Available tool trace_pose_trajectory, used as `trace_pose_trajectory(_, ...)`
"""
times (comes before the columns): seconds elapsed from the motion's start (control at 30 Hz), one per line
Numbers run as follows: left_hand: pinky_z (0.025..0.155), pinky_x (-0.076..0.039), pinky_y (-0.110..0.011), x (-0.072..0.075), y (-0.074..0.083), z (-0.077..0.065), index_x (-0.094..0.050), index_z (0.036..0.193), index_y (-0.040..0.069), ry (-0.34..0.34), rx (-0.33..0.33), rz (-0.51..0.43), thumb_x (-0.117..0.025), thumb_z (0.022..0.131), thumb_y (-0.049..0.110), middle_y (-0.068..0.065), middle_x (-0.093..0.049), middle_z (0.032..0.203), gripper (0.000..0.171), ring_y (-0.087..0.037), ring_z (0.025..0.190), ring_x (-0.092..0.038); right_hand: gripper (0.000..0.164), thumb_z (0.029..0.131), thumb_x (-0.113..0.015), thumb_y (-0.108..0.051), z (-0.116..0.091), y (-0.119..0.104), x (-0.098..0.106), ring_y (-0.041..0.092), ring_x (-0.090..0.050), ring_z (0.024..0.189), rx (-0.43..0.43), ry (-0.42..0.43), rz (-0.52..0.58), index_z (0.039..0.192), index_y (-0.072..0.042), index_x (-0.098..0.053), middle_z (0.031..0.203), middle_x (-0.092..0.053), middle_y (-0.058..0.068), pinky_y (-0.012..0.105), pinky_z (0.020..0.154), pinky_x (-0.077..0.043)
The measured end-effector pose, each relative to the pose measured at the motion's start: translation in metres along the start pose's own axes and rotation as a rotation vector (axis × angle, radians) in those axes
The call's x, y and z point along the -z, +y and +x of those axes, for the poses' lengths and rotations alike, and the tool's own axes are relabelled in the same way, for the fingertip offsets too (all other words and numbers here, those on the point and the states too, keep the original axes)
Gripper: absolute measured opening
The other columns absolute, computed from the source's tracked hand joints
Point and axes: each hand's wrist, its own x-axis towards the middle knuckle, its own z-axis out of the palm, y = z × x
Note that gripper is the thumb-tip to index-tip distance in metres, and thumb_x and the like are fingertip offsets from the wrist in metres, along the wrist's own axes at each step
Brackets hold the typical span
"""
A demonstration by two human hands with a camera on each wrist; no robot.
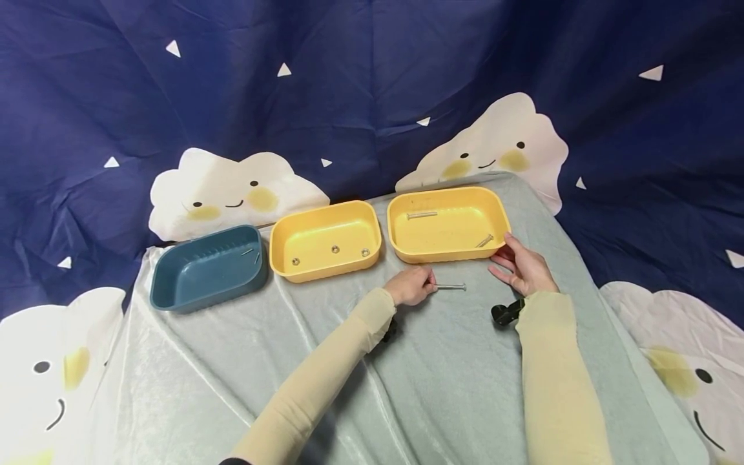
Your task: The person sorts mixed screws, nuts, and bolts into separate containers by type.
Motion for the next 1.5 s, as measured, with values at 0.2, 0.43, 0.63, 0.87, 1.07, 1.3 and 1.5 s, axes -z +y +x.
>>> trace_pose_trajectory(0.2, 0.072, -0.045, -0.013, -0.003, -0.006, 0.000, -0.066, 0.096, 0.015, 0.103, 0.019, -0.156, -0.062, 0.096, 0.023, 0.007, -0.065, 0.089, 0.009, -0.003, 0.080, -0.056, 0.026, 0.093, -0.062, -0.034, 0.003, 0.001, 0.002, 0.015, -0.070, 0.092, 0.009, -0.023, 0.002, 0.116, -0.021, -0.059, 0.096, -0.072, 0.000, 0.040, 0.086, -0.059)
trace_pose_trajectory(0.43, 0.059, -0.042, -0.009, -0.009, -0.010, 0.001, -0.069, 0.091, 0.011, 0.167, 0.078, -0.399, -0.068, 0.090, 0.017, 0.006, -0.064, 0.074, 0.006, 0.001, 0.058, -0.054, 0.025, 0.093, -0.063, -0.034, 0.003, 0.001, 0.002, 0.015, -0.070, 0.091, 0.014, -0.016, -0.003, 0.114, -0.022, -0.059, 0.095, -0.072, -0.001, 0.039, 0.085, -0.059)
trace_pose_trajectory(0.63, 0.060, -0.041, -0.008, -0.011, -0.010, 0.002, -0.072, 0.095, 0.013, 0.190, 0.078, -0.401, -0.074, 0.085, 0.017, 0.007, -0.065, 0.077, 0.011, 0.002, 0.064, -0.053, 0.024, 0.094, -0.062, -0.033, 0.003, 0.001, 0.002, 0.016, -0.070, 0.091, 0.016, -0.031, 0.003, 0.114, -0.021, -0.060, 0.095, -0.072, 0.000, 0.040, 0.084, -0.060)
trace_pose_trajectory(0.87, 0.057, -0.037, -0.011, -0.012, -0.009, 0.002, -0.074, 0.098, 0.018, 0.190, 0.051, -0.324, -0.076, 0.083, 0.023, 0.010, -0.060, 0.073, 0.016, 0.001, 0.065, -0.050, 0.025, 0.093, -0.062, -0.033, 0.003, 0.001, 0.001, 0.016, -0.070, 0.091, 0.014, -0.030, 0.003, 0.115, -0.021, -0.059, 0.095, -0.072, 0.000, 0.040, 0.085, -0.059)
trace_pose_trajectory(1.07, 0.055, -0.036, -0.011, -0.011, -0.007, 0.001, -0.075, 0.096, 0.019, 0.196, 0.035, -0.296, -0.074, 0.084, 0.024, 0.010, -0.059, 0.071, 0.013, 0.000, 0.064, -0.049, 0.025, 0.093, -0.063, -0.034, 0.003, 0.001, 0.002, 0.015, -0.070, 0.091, 0.013, -0.023, 0.001, 0.114, -0.021, -0.060, 0.095, -0.072, 0.000, 0.040, 0.085, -0.059)
trace_pose_trajectory(1.3, 0.054, -0.035, -0.011, -0.011, -0.006, 0.000, -0.075, 0.093, 0.019, 0.205, 0.030, -0.296, -0.075, 0.084, 0.024, 0.011, -0.058, 0.069, 0.010, 0.000, 0.062, -0.048, 0.025, 0.092, -0.063, -0.035, 0.003, 0.001, 0.001, 0.015, -0.070, 0.091, 0.015, -0.019, -0.013, 0.113, -0.021, -0.060, 0.095, -0.072, -0.001, 0.040, 0.085, -0.060)
trace_pose_trajectory(1.5, 0.056, -0.036, -0.011, -0.010, -0.005, -0.001, -0.075, 0.091, 0.018, 0.204, 0.020, -0.308, -0.075, 0.084, 0.025, 0.010, -0.059, 0.070, 0.009, 0.001, 0.063, -0.049, 0.026, 0.092, -0.064, -0.035, 0.003, 0.001, 0.001, 0.015, -0.070, 0.091, 0.010, -0.015, -0.010, 0.113, -0.021, -0.060, 0.095, -0.071, 0.000, 0.040, 0.085, -0.059)
